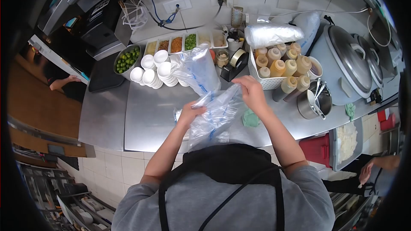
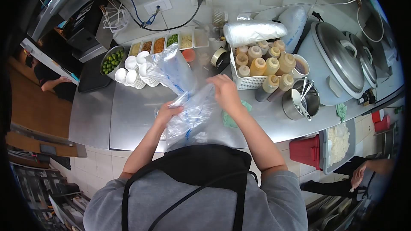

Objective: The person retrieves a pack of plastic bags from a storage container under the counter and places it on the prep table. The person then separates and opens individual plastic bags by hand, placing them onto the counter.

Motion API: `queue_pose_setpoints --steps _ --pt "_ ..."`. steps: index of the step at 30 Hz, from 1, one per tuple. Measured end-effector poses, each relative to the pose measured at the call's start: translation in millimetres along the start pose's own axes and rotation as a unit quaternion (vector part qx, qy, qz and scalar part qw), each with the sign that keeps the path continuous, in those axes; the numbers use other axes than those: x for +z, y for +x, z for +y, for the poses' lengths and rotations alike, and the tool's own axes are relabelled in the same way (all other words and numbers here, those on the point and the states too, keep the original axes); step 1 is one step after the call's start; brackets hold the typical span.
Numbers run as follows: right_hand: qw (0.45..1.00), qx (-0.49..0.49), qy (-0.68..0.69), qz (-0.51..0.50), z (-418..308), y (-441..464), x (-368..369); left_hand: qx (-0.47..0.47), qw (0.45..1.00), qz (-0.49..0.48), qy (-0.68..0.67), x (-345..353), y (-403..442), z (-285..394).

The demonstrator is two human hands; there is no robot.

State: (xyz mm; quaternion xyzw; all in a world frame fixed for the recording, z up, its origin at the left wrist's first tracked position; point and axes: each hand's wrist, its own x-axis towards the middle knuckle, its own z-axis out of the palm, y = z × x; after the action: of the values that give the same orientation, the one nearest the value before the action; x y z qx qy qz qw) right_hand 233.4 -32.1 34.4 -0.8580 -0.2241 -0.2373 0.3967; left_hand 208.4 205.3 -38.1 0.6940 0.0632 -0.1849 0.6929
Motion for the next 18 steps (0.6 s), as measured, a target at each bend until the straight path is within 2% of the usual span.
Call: queue_pose_setpoints --steps 2,5,6,7,8,10,11,12,13,14,15,16,17,18 --pt "0.994 0.087 0.069 -0.016 -7.8 1.3 1.1 -0.011 0.999 0.015 -0.05 -2.5 0.2 -5.0" --pt "0.997 0.066 0.03 -0.04 -12.6 2.6 -2.4 0.013 0.997 0.014 -0.073 -8.1 5.6 -14.9" --pt "0.997 0.063 0.031 -0.041 -16.3 5.3 -7.9 0.005 0.999 0.035 -0.019 -12.6 12.4 -26.2" --pt "0.999 -0.01 0.032 -0.029 -23.2 9.7 -17.5 -0.004 0.998 0.056 0.036 -17.3 19.3 -38.0" --pt "0.996 -0.083 0.032 -0.016 -31.6 14.5 -28.8 -0.002 0.998 0.058 0.034 -22.7 26.3 -52.0" --pt "0.992 -0.111 0.053 -0.042 -62.8 21.9 -61.5 -0.015 0.982 0.067 0.176 -31.8 36.5 -73.7" --pt "0.986 -0.135 0.072 -0.066 -76.2 24.6 -76.8 -0.014 0.982 0.068 0.176 -30.5 34.6 -69.4" --pt "0.986 -0.136 0.072 -0.065 -83.1 27.0 -91.2 0.057 0.933 0.093 0.343 -26.1 28.3 -59.1" --pt "0.975 -0.139 0.165 -0.046 -86.7 28.2 -105.6 0.127 0.851 0.115 0.497 -20.0 19.6 -46.0" --pt "0.956 -0.14 0.255 -0.027 -88.0 28.8 -112.4 0.127 0.851 0.115 0.497 -11.6 8.0 -21.9" --pt "0.956 -0.14 0.255 -0.026 -87.8 31.5 -112.5 0.187 0.843 0.125 0.489 -0.7 -5.5 12.2" --pt "0.952 -0.079 0.294 0.039 -86.8 36.3 -112.1 0.245 0.832 0.134 0.479 9.5 -15.4 38.5" --pt "0.938 -0.017 0.331 0.103 -86.4 39.8 -111.1 0.244 0.832 0.134 0.479 18.0 -21.8 54.8" --pt "0.938 -0.017 0.331 0.103 -85.7 41.0 -101.9 0.277 0.916 0.048 0.286 25.6 -26.8 68.4"
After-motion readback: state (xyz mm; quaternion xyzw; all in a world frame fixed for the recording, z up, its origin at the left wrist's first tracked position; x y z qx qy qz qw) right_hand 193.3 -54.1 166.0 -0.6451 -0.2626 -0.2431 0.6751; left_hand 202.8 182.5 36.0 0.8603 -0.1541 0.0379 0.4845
